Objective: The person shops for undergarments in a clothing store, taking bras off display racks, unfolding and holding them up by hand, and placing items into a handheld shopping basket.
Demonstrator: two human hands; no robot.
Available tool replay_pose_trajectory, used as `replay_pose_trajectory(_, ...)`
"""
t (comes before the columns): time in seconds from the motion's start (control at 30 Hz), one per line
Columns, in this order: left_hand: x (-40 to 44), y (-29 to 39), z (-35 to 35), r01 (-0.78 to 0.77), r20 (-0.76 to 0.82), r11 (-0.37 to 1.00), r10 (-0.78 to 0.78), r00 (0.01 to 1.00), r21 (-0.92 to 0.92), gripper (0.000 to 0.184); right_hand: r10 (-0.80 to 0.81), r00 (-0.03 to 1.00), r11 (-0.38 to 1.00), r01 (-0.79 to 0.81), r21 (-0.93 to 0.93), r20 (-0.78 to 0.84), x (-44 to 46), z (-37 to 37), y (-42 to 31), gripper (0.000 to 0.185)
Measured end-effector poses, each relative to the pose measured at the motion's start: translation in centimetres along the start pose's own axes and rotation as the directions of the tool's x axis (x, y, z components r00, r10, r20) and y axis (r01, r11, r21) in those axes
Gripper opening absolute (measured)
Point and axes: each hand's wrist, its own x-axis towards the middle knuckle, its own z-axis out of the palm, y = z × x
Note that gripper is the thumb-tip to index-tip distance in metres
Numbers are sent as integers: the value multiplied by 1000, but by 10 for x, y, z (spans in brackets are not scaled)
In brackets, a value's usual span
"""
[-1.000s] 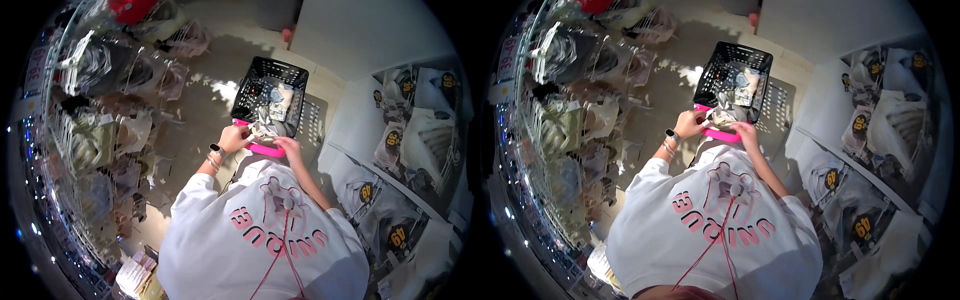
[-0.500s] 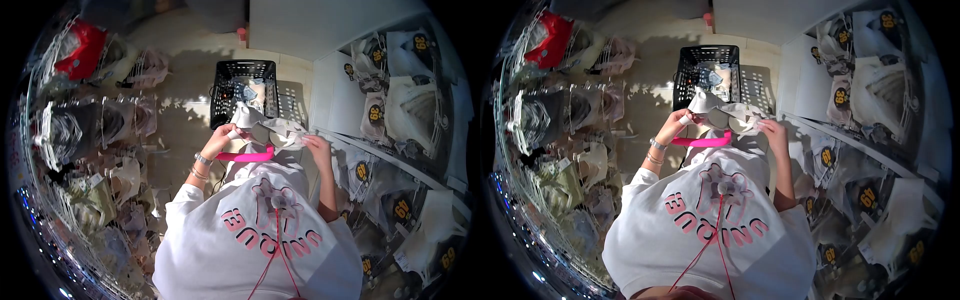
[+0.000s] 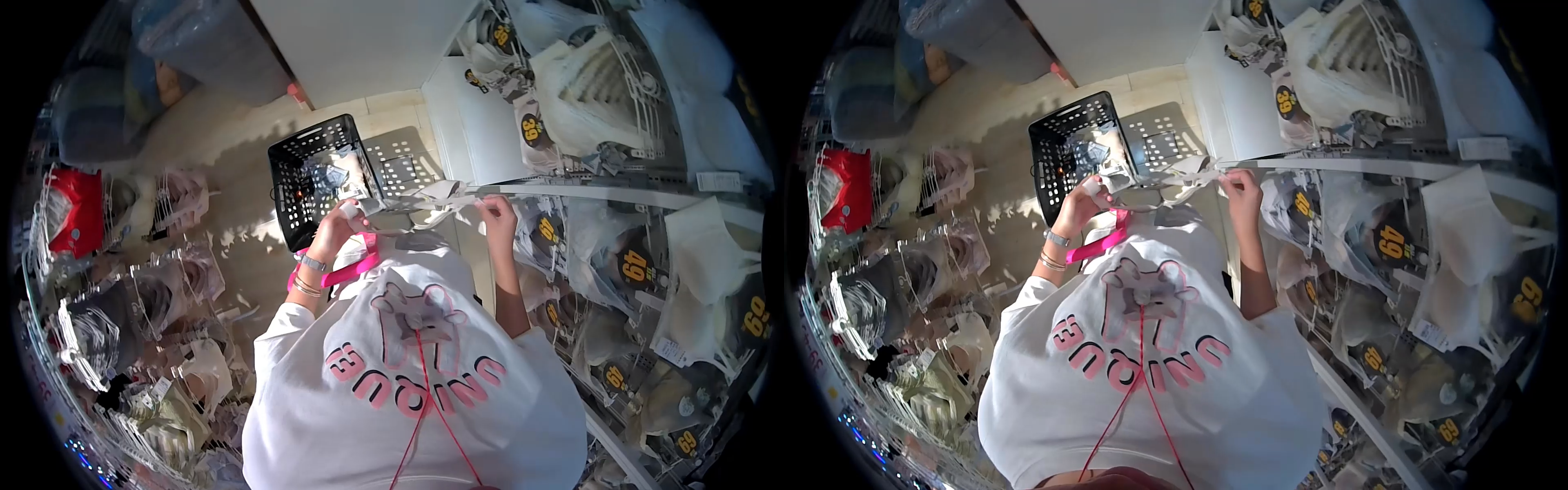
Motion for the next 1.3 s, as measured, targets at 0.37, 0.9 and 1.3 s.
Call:
replay_pose_trajectory(0.37,67,-66,70,-1,-123,855,76,990,518,10,-141,962,906,30,-422,-234,80,-46,89,13)
replay_pose_trajectory(0.9,111,-82,92,-207,-56,713,327,944,670,36,169,973,984,-158,76,-160,75,-22,156,10)
replay_pose_trajectory(1.3,-2,-14,1,-256,-189,654,530,827,712,30,156,970,948,-200,246,187,4,64,97,10)
